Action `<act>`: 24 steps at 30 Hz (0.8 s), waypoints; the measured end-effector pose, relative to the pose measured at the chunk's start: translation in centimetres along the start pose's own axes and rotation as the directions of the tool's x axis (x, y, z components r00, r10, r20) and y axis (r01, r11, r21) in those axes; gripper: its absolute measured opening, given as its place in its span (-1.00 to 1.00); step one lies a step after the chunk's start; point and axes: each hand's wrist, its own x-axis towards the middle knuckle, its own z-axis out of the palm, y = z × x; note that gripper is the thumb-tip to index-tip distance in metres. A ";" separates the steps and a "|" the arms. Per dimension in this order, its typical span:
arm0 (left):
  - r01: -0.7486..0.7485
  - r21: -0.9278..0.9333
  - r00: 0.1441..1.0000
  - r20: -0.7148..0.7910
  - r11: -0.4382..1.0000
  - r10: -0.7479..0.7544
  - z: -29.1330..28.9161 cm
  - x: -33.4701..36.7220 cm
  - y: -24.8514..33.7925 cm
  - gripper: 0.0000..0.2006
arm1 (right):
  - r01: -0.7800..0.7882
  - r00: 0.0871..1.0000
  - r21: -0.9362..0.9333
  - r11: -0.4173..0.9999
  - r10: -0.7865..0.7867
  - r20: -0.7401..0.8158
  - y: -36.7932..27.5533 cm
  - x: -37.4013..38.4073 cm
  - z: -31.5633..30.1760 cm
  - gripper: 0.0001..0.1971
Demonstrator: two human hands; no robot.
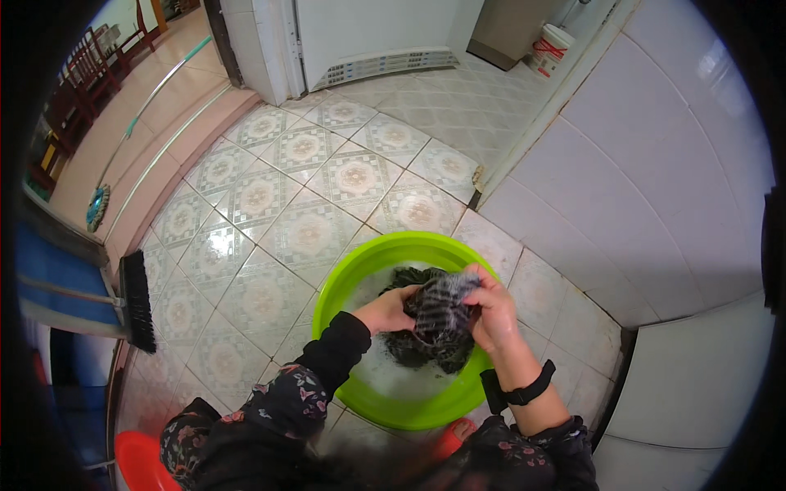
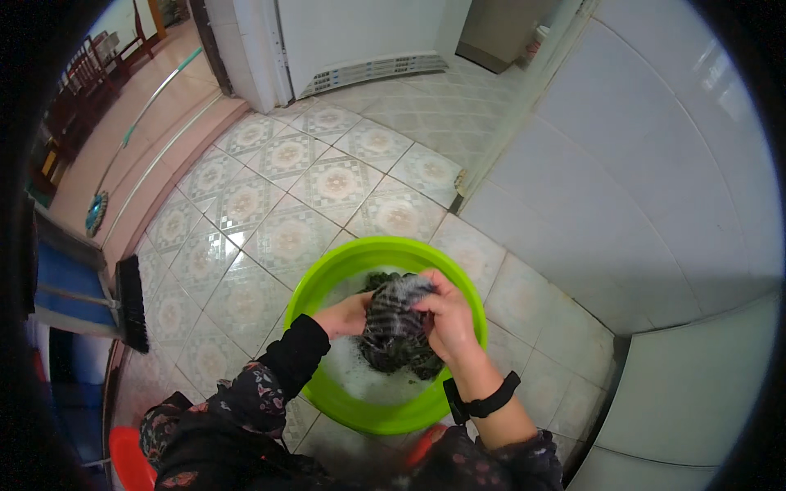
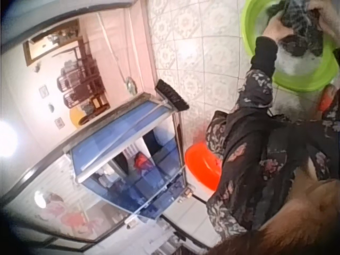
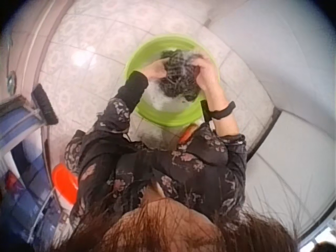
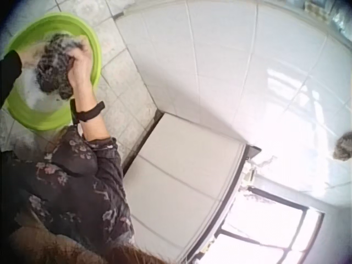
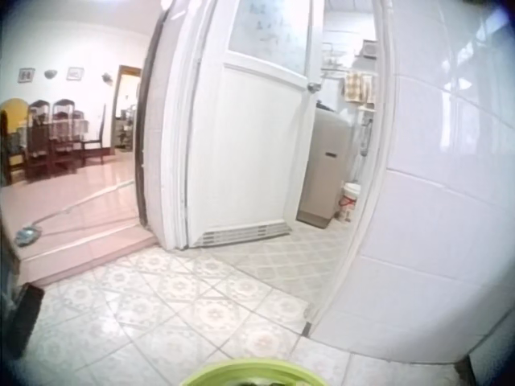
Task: Hand-washing a piece of striped clothing in a basin of soapy water.
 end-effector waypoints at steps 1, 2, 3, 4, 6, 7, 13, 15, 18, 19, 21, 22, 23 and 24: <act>0.016 0.115 1.000 0.005 0.993 -0.017 0.3 -0.1 0.8 -0.58 | -0.010 1.000 0.090 0.996 0.011 -0.010 -0.6 -0.1 0.7 -0.73; 0.014 0.116 1.000 0.014 0.993 -0.016 0.7 -0.4 2.7 -0.58 | -0.003 1.000 0.089 0.996 0.005 -0.017 -0.8 -0.1 0.4 -0.73; 0.177 0.170 0.983 -0.088 0.969 -0.164 1.1 -0.3 4.4 -0.59 | 0.056 0.995 0.073 0.996 -0.050 -0.084 -1.0 0.1 -0.2 -0.72; 0.335 0.212 0.935 -0.193 0.918 -0.297 1.4 0.0 5.8 -0.61 | 0.119 0.982 0.053 0.992 -0.110 -0.151 -1.2 0.0 -0.9 -0.72; 0.369 0.111 0.913 -0.226 0.923 -0.339 1.5 -0.2 7.1 -0.62 | 0.133 0.976 0.039 0.990 -0.124 -0.178 -0.4 0.0 -1.9 -0.72; 0.359 -0.222 0.921 -0.070 0.906 -0.382 1.8 -0.3 7.6 -0.62 | 0.101 0.980 -0.062 0.993 -0.110 -0.168 0.2 0.0 -1.8 -0.71; -0.036 -0.121 0.863 -0.504 0.992 -0.030 2.0 0.4 3.2 -0.73 | -0.207 0.972 -0.041 0.977 0.211 0.107 4.7 -1.1 0.6 -0.64; 0.038 0.549 0.794 -0.524 0.835 0.308 2.3 0.6 3.4 -0.79 | -0.349 0.912 0.047 0.936 0.350 -0.215 5.0 -0.9 -0.4 -0.54; -0.109 0.771 0.892 -0.202 0.627 0.404 11.6 -0.8 4.3 -0.74 | -0.284 0.943 0.407 0.868 0.330 -0.044 7.1 0.7 -5.2 -0.51; -0.231 0.793 0.791 -0.185 0.564 0.583 13.4 -2.1 4.5 -0.75 | -0.263 0.963 0.287 0.921 0.266 0.029 6.4 0.5 -4.8 -0.52; -0.191 0.859 0.809 -0.137 0.476 0.571 13.9 -1.9 3.1 -0.78 | -0.311 0.947 0.315 0.897 0.321 0.021 6.8 1.0 -5.0 -0.53; -0.196 0.862 0.814 -0.122 0.467 0.568 13.5 -1.7 2.7 -0.77 | -0.357 0.927 0.343 0.869 0.373 0.019 7.1 1.3 -5.0 -0.53; -0.017 0.818 0.771 -0.355 0.575 0.529 11.0 -1.9 2.8 -0.74 | -0.335 0.895 0.398 0.854 0.420 -0.148 8.5 0.6 -3.4 -0.67; 0.101 0.731 0.725 -0.519 0.675 0.454 8.1 0.3 1.8 -0.70 | -0.244 0.824 0.462 0.853 0.433 -0.365 9.7 0.6 -3.8 -0.78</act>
